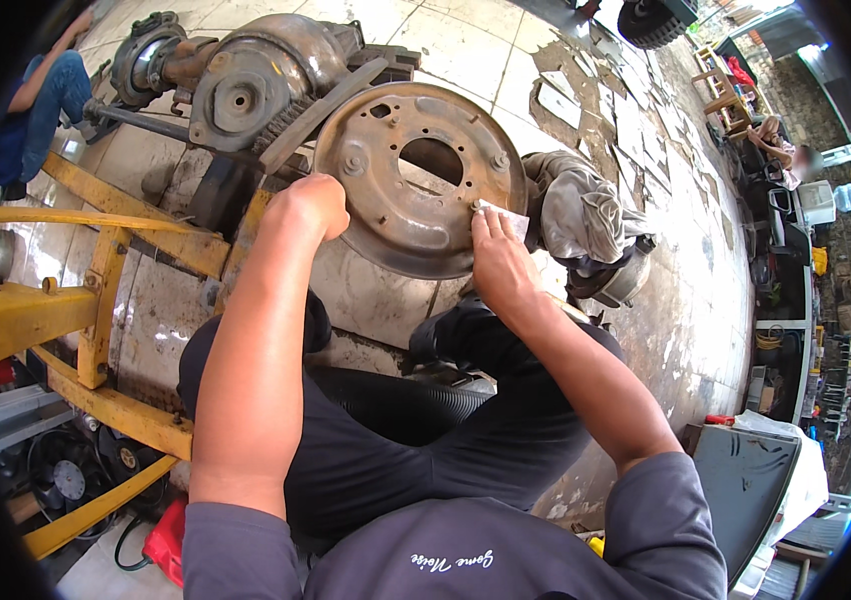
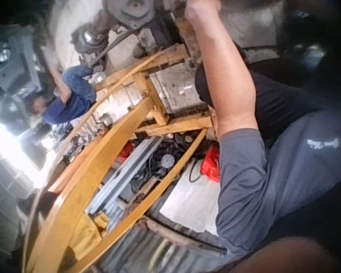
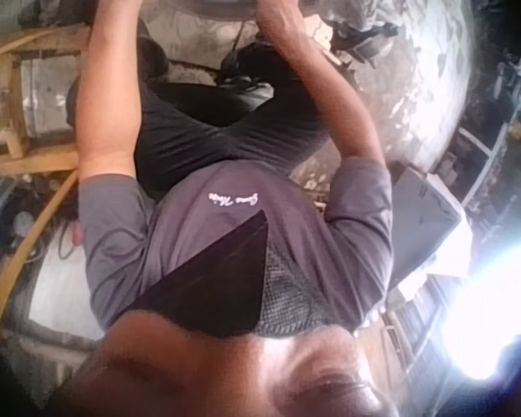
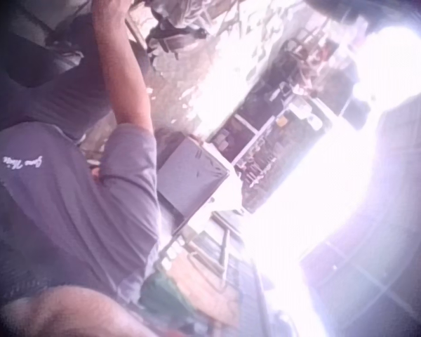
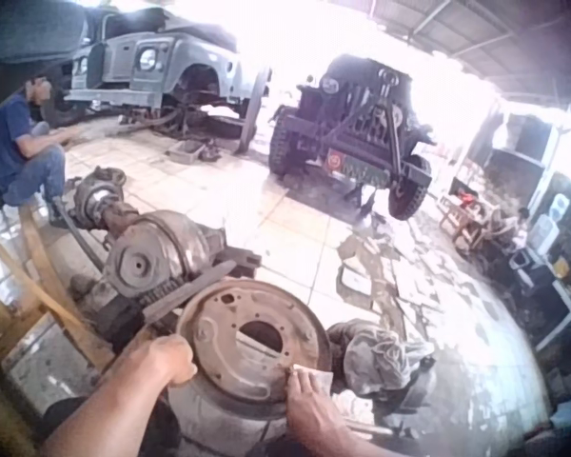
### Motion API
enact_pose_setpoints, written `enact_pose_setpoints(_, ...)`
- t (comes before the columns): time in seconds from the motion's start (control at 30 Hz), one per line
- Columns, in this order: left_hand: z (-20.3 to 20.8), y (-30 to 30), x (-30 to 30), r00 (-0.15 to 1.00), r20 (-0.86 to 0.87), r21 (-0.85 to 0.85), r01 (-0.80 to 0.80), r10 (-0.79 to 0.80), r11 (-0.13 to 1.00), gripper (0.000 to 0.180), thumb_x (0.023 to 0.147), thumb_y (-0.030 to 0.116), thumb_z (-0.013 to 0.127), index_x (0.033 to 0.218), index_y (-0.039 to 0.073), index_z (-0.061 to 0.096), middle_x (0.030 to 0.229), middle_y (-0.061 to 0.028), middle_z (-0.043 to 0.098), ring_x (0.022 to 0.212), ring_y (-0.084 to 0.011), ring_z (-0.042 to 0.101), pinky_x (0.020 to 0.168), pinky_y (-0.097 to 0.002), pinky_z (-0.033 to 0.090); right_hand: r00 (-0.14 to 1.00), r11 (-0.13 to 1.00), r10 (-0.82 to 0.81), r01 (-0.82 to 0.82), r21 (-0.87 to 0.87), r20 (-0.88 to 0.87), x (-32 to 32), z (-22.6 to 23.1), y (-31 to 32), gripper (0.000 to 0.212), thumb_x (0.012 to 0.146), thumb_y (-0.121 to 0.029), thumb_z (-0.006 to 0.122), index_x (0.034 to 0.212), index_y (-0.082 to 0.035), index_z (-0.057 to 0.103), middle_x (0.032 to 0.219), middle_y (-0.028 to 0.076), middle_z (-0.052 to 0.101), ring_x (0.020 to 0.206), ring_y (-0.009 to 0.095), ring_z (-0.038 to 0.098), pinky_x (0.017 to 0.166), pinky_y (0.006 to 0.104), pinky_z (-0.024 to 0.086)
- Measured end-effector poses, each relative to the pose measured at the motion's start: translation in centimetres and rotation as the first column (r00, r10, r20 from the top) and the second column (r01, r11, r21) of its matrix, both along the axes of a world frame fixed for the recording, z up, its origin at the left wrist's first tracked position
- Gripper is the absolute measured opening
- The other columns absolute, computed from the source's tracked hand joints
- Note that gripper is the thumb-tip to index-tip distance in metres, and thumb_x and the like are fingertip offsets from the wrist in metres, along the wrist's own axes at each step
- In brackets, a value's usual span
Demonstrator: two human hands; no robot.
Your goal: The person scrubs a circular metal brake drum with a sanding block and wipes it with a cloth. The person repeatedly scrubs and wipes the surface to remove rust and debris.
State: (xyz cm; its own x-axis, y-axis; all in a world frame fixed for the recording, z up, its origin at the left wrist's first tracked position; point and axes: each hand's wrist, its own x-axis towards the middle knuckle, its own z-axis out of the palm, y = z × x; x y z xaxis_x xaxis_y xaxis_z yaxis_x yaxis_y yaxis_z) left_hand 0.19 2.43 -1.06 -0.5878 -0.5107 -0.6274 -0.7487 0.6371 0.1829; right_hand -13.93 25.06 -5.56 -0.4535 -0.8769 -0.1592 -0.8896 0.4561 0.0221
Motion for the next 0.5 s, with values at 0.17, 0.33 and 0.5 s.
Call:
enact_pose_setpoints(0.17,-0.2,-0.1,0.0,0.999,0.002,0.018,-0.033,0.033,0.999,0.045,0.093,0.033,0.063,0.117,-0.005,0.065,0.129,-0.0226,0.06,0.119,-0.0374,0.059,0.102,-0.0435,0.048,0.995,1.0,-0.01,0.01,-0.001,-0.103,0.3,-0.9,0.0,0.046,0.098,-0.013,0.044,0.138,0.01,0.042,0.144,0.027,0.045,0.136,0.04,0.043,0.11,0.0453,0.039)
enact_pose_setpoints(0.33,0.1,0.0,0.0,1.0,0.025,0.037,-0.01,0.009,0.999,0.047,0.093,0.033,0.063,0.121,-0.005,0.063,0.134,-0.022,0.057,0.122,-0.0376,0.057,0.102,-0.0441,0.047,0.996,0.999,0.03,-0.032,-0.011,-0.089,-0.1,-0.5,0.4,0.047,0.098,-0.012,0.044,0.139,0.01,0.041,0.144,0.027,0.045,0.137,0.039,0.043,0.111,0.0453,0.037)
enact_pose_setpoints(0.5,0.1,-0.1,-0.2,0.999,0.044,0.036,-0.015,0.013,0.999,0.046,0.093,0.032,0.063,0.12,-0.005,0.063,0.132,-0.0223,0.058,0.121,-0.0375,0.057,0.102,-0.0442,0.047,0.992,0.992,0.122,-0.122,-0.036,-0.009,-0.7,-0.4,1.4,0.048,0.091,-0.004,0.044,0.137,0.009,0.043,0.144,0.027,0.045,0.136,0.04,0.043,0.111,0.0449,0.038)
